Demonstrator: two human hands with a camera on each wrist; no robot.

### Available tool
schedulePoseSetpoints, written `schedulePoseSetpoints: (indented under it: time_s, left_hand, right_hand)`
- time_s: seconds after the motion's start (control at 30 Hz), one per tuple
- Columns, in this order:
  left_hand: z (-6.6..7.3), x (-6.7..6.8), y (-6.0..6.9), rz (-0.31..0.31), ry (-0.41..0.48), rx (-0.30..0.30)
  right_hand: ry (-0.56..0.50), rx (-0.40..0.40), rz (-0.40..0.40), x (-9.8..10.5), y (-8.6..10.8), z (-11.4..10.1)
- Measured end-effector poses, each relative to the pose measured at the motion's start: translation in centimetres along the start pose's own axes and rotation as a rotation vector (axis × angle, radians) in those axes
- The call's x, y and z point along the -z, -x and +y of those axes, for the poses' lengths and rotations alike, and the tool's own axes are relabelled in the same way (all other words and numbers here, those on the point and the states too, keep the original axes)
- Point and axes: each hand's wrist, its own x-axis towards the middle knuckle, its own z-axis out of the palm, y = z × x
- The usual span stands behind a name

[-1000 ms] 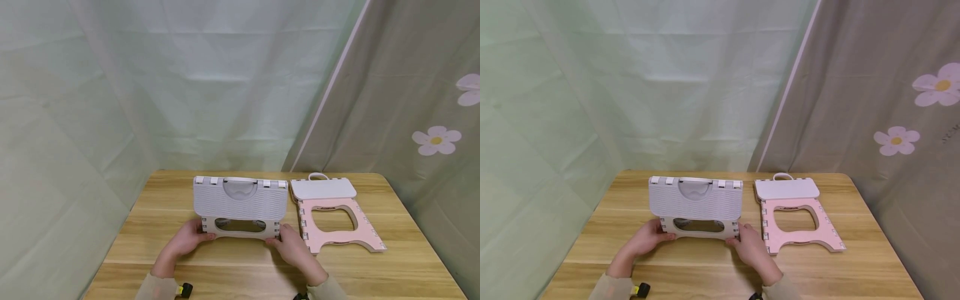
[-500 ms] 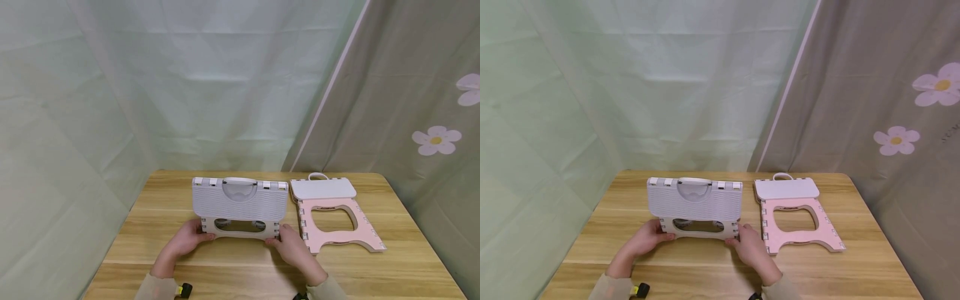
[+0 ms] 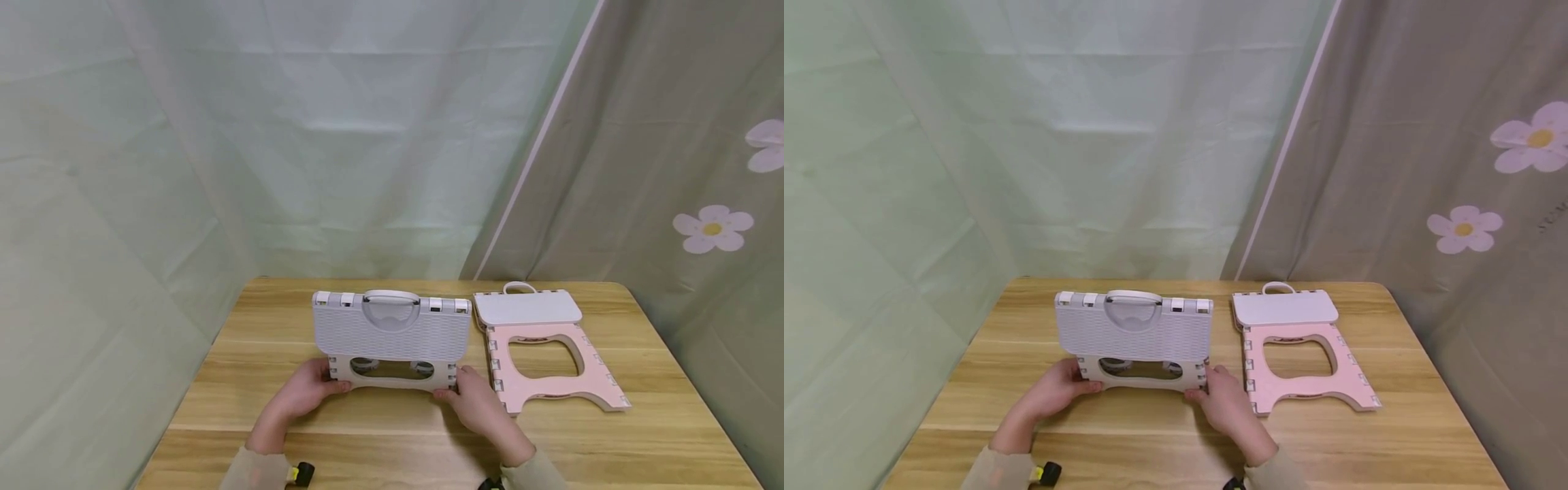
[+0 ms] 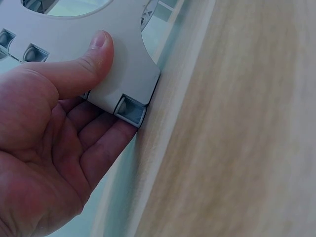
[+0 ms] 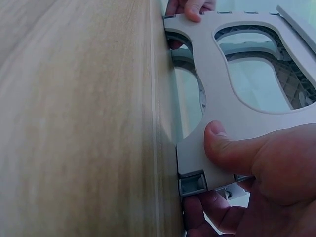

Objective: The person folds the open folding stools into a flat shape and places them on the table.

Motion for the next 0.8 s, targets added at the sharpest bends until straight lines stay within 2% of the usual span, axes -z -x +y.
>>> schedulePoseSetpoints:
  time_s: [0.17, 0.37, 0.63, 0.8]
  left_hand:
    - [-0.05, 0.03, 0.08, 0.004, -0.011, -0.008]
    - [0.18, 0.16, 0.13, -0.002, 0.001, -0.017]
    - [0.28, 0.33, -0.15, 0.009, -0.001, -0.021]
    - [0.08, 0.3, -0.28, 0.024, -0.018, -0.001]
  right_hand:
    - [-0.033, -0.018, -0.016, 0.02, -0.04, 0.08]
    - [-0.107, -0.004, -0.02, 0.22, -0.18, 0.11]
    - [-0.071, -0.005, -0.016, 0.22, -0.23, 0.22]
    - [-0.052, -0.009, -0.017, 0.29, -0.24, 0.28]
